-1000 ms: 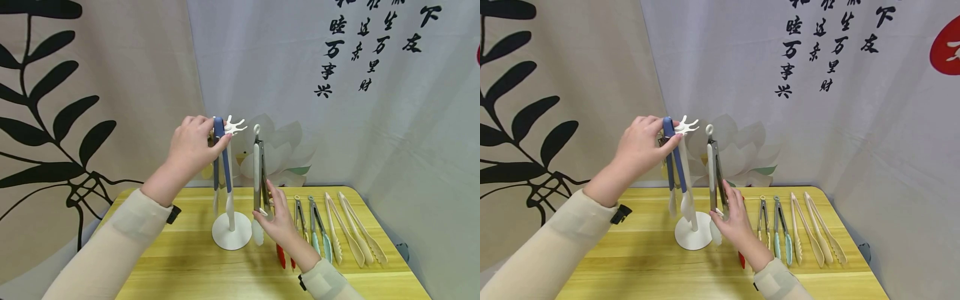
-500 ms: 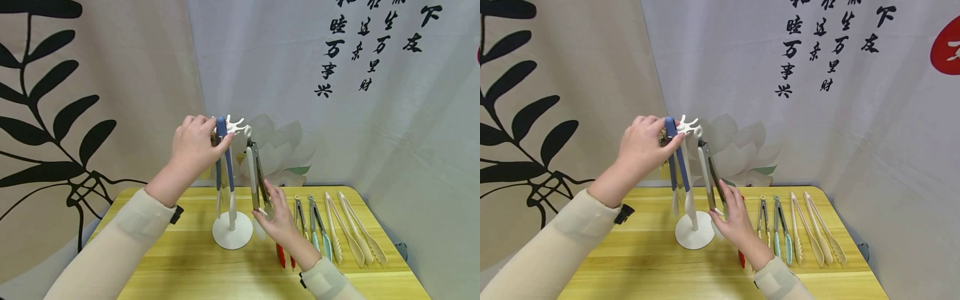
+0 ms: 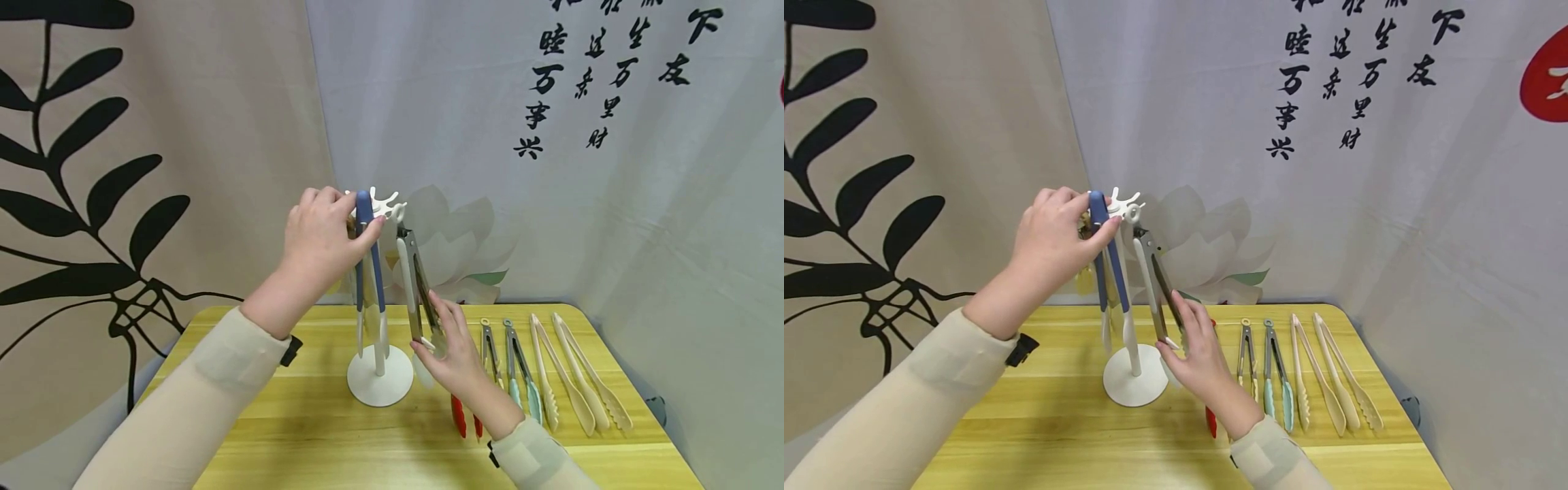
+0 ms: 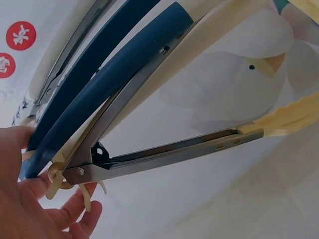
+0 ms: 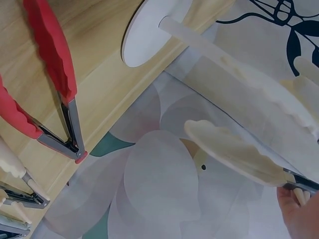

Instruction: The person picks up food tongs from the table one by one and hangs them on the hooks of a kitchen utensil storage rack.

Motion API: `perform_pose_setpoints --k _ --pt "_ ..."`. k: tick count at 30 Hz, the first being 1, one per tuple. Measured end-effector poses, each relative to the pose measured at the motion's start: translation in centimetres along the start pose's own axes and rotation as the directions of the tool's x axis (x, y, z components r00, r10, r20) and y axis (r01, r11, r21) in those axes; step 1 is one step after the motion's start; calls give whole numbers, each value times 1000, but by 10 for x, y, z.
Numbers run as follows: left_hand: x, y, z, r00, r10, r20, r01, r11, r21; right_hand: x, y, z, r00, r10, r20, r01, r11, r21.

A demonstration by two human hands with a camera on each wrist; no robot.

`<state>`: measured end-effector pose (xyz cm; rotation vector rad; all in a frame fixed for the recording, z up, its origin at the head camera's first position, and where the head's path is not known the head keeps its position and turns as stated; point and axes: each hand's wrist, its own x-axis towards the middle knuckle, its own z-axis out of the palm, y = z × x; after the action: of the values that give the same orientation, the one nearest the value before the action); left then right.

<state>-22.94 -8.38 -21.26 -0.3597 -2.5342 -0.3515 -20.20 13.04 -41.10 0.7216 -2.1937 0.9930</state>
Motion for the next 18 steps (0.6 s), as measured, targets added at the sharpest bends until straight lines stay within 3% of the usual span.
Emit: perform_pose_setpoints --k 11,18 --pt "-1 -4 -7 996 49 69 -47 998 -33 -1 0 -1 999 28 31 -28 999 20" --pt "1 -12 -16 978 112 174 -94 990 -108 0 1 -2 998 41 49 -42 999 21"
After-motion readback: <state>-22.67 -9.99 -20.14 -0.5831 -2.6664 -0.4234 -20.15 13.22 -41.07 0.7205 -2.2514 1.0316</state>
